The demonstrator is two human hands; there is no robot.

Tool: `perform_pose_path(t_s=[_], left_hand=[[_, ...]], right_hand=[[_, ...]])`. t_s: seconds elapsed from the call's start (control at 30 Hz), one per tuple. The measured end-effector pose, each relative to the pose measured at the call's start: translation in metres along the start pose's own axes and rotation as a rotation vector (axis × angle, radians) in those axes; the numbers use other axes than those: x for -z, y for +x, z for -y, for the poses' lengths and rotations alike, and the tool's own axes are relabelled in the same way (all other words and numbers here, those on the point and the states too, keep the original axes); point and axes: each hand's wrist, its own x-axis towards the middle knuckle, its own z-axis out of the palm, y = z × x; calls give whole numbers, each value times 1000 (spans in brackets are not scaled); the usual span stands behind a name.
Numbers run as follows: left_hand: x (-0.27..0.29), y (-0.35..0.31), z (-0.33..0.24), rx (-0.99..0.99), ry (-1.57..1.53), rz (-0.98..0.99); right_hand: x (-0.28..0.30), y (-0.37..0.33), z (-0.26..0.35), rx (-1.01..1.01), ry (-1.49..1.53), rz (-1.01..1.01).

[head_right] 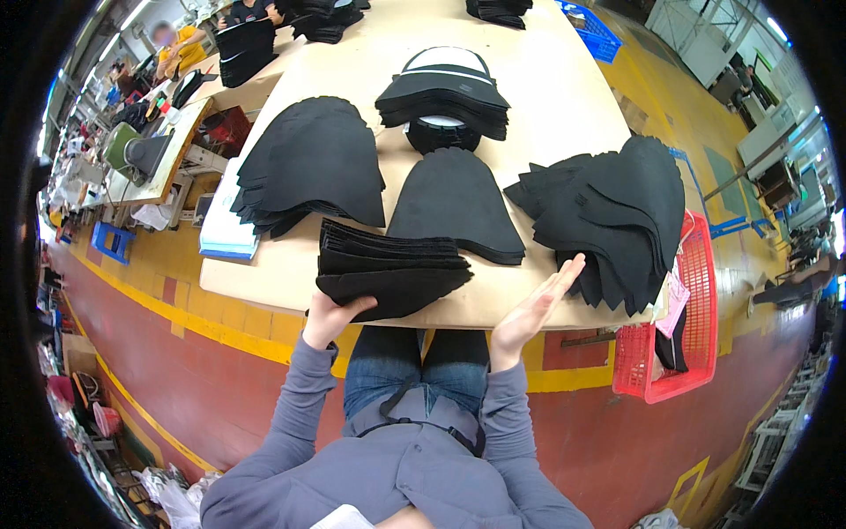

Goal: The person removes a hairnet, then repeatedly picks up stacks of black fabric pieces, aligns them, and ties them with white elastic bands. The person places the finished bundles on the table and continues with additional stacks.

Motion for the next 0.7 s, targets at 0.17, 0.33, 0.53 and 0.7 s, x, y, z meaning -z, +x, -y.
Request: perform_pose_path(t_s=[0.17,0.33,0.53,0.7], left_hand=[[-3,-5,1,107,-180,-14],[-18,-8,-5,-42,-266,-95],[-12,-30,17,-6,-382,-429],[-27,-42,23,-7,-1022,-522]], right_hand=[[-33,-15,42,129,-605,1092],[-47,-36,14,-203,54,836],[-40,-67,19,91,-54,647],[-11,-91,-13,-1023,336,543]])
